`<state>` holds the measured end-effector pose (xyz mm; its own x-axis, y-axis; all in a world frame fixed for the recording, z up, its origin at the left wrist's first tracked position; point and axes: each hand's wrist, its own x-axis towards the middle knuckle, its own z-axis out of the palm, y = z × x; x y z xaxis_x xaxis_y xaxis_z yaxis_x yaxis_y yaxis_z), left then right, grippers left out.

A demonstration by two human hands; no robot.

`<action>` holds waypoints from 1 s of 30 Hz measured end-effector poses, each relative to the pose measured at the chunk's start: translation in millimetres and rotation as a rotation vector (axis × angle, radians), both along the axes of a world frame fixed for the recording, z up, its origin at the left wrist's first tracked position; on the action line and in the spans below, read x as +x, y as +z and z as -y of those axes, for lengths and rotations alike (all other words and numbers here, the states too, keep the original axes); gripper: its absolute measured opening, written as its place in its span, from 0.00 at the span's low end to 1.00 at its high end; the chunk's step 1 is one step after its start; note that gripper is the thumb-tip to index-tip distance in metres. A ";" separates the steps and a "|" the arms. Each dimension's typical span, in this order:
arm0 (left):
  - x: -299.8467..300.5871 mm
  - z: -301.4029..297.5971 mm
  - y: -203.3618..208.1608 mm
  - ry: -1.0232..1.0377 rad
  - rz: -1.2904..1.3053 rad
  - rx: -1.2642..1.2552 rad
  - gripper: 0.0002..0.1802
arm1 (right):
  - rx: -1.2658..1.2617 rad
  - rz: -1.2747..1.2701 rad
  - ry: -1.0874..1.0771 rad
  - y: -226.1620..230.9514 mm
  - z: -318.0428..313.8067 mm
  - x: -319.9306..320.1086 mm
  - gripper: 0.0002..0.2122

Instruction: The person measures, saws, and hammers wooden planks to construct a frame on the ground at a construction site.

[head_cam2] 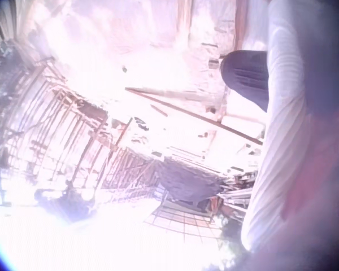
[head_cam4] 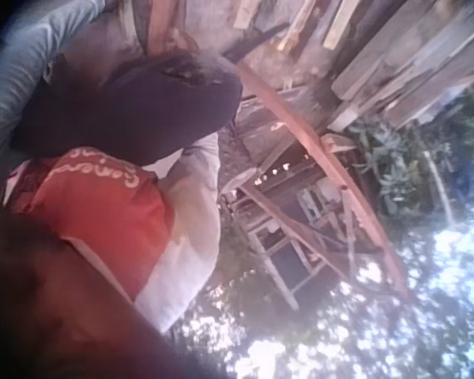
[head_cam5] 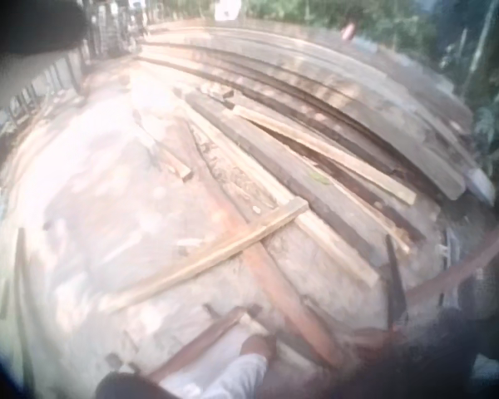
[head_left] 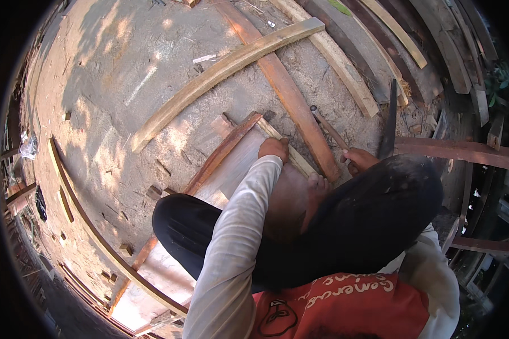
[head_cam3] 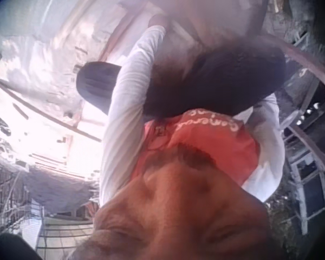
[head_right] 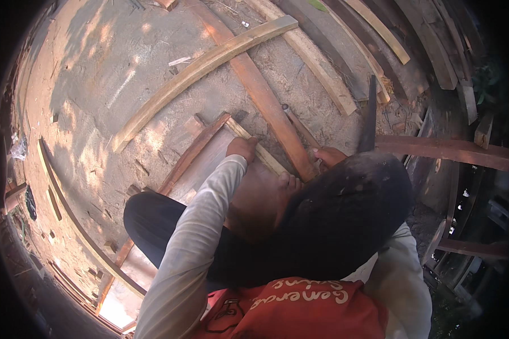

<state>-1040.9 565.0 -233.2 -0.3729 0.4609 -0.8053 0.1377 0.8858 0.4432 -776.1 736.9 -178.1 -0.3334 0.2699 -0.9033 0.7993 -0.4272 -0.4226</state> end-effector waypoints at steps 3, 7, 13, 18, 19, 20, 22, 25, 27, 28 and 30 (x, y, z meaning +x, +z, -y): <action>-3.5 -5.3 2.7 0.031 0.050 0.027 0.28 | 0.537 -0.656 0.805 -15.4 -31.8 -11.3 0.17; -2.3 3.5 -14.7 0.105 0.018 0.075 0.29 | -0.023 0.143 0.256 27.1 -3.4 -61.7 0.19; -11.1 3.9 -7.1 0.061 0.074 0.126 0.28 | 0.143 0.000 0.566 11.7 -6.4 -43.5 0.20; -5.7 -2.3 -29.7 0.016 0.077 0.112 0.30 | 0.704 -0.685 1.064 -8.7 0.7 -14.8 0.18; -14.8 8.0 -40.0 -0.001 0.086 0.085 0.30 | 0.362 -0.379 0.627 0.6 26.9 -51.7 0.17; -12.7 5.1 -43.6 -0.002 0.095 0.081 0.30 | 0.183 -0.199 0.421 2.7 30.1 -54.2 0.17; -9.8 4.1 -50.9 -0.139 0.074 0.139 0.30 | 0.092 -0.028 0.142 -20.8 30.3 -51.6 0.16; -19.1 11.4 -38.4 -0.262 0.102 0.154 0.32 | 0.148 0.007 0.056 -35.4 33.2 -66.9 0.17; -30.3 17.7 -32.5 -0.272 0.162 0.073 0.32 | 0.157 0.058 0.012 -35.5 36.2 -78.6 0.17; -35.8 15.0 -22.0 -0.292 0.223 0.036 0.33 | 0.329 -0.013 0.105 -31.3 34.4 -73.7 0.18; -51.0 19.4 8.8 -0.383 0.146 0.034 0.31 | 0.466 -0.080 0.180 -23.9 33.4 -70.4 0.19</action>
<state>-1091.9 545.6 -224.4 -0.0516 0.5714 -0.8191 0.3884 0.7671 0.5106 -846.5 703.5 -201.9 -0.4749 0.5705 -0.6701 0.8001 -0.0372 -0.5987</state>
